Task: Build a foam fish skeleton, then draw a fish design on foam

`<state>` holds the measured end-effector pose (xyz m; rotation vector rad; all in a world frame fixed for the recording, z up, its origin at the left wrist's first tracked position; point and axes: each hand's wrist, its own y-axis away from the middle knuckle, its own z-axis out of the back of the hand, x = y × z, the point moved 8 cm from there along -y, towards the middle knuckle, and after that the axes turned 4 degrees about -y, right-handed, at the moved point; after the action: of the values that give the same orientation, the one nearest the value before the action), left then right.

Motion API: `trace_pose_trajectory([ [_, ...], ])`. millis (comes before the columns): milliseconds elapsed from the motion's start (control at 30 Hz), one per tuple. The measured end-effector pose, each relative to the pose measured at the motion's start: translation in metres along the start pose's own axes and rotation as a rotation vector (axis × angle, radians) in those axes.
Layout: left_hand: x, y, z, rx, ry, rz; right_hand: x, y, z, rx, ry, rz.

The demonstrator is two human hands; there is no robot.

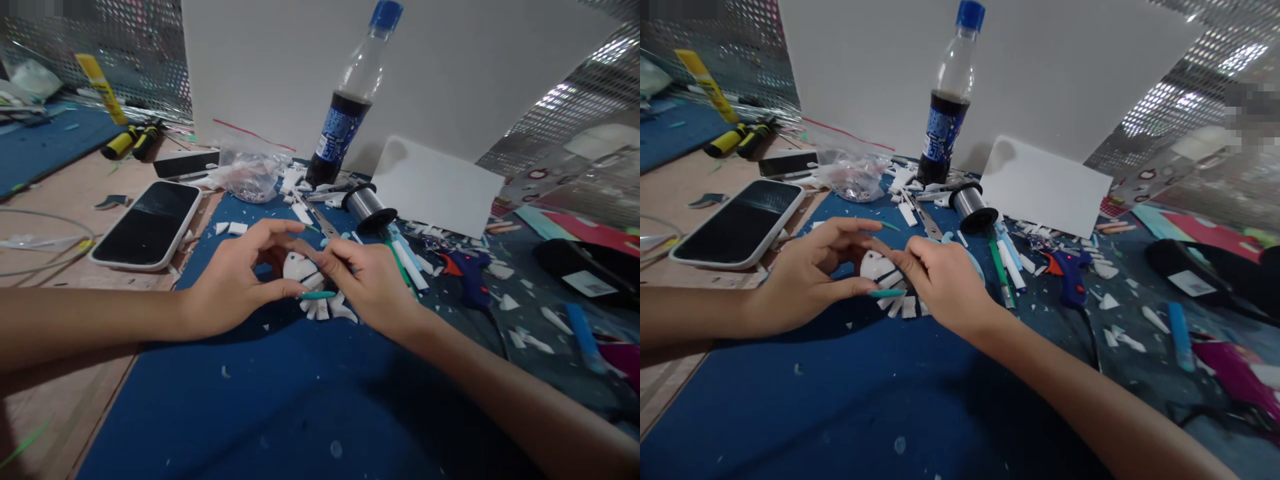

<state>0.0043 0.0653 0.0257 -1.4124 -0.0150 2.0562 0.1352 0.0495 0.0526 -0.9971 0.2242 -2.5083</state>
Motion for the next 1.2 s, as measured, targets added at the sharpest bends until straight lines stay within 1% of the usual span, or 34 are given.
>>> trace_pose_trajectory([
  [100, 0.004, -0.001, -0.002, -0.005, 0.105, 0.036, 0.003, 0.0, 0.007, -0.031, 0.121, 0.005],
  [167, 0.005, -0.001, -0.001, -0.029, 0.15, 0.046, 0.006, 0.0, 0.012, -0.055, 0.191, 0.018],
  [267, 0.007, -0.003, 0.002, -0.079, 0.182, 0.069, 0.011, -0.001, 0.022, -0.102, 0.221, 0.06],
  [333, 0.011, -0.005, 0.002, -0.075, 0.162, 0.113, 0.012, -0.002, 0.023, -0.09, 0.125, 0.05],
  [433, 0.016, -0.008, 0.001, -0.05, 0.113, 0.184, 0.006, -0.002, 0.018, -0.027, -0.12, -0.048],
  [467, 0.017, -0.008, 0.001, -0.047, 0.101, 0.196, 0.004, -0.002, 0.016, -0.008, -0.181, -0.074],
  [533, 0.016, -0.009, 0.0, -0.035, 0.082, 0.192, 0.004, -0.001, 0.011, 0.026, -0.238, -0.075],
  [600, 0.012, -0.01, -0.001, -0.017, 0.071, 0.161, 0.008, -0.001, 0.008, 0.056, -0.22, -0.024],
  [700, 0.006, -0.011, -0.003, 0.001, 0.065, 0.099, 0.015, -0.001, 0.005, 0.09, -0.112, 0.088],
  [833, 0.005, -0.011, -0.004, 0.023, 0.047, 0.067, 0.023, 0.0, 0.003, 0.092, -0.006, 0.217],
  [933, 0.008, -0.011, -0.006, 0.046, 0.039, 0.108, 0.025, 0.001, 0.002, 0.1, 0.027, 0.259],
  [1033, 0.01, -0.01, -0.005, 0.056, 0.017, 0.146, 0.027, 0.002, 0.0, 0.117, 0.106, 0.294],
  [1200, 0.006, -0.012, -0.005, 0.063, -0.012, 0.11, 0.03, 0.005, -0.004, 0.129, 0.195, 0.333],
])
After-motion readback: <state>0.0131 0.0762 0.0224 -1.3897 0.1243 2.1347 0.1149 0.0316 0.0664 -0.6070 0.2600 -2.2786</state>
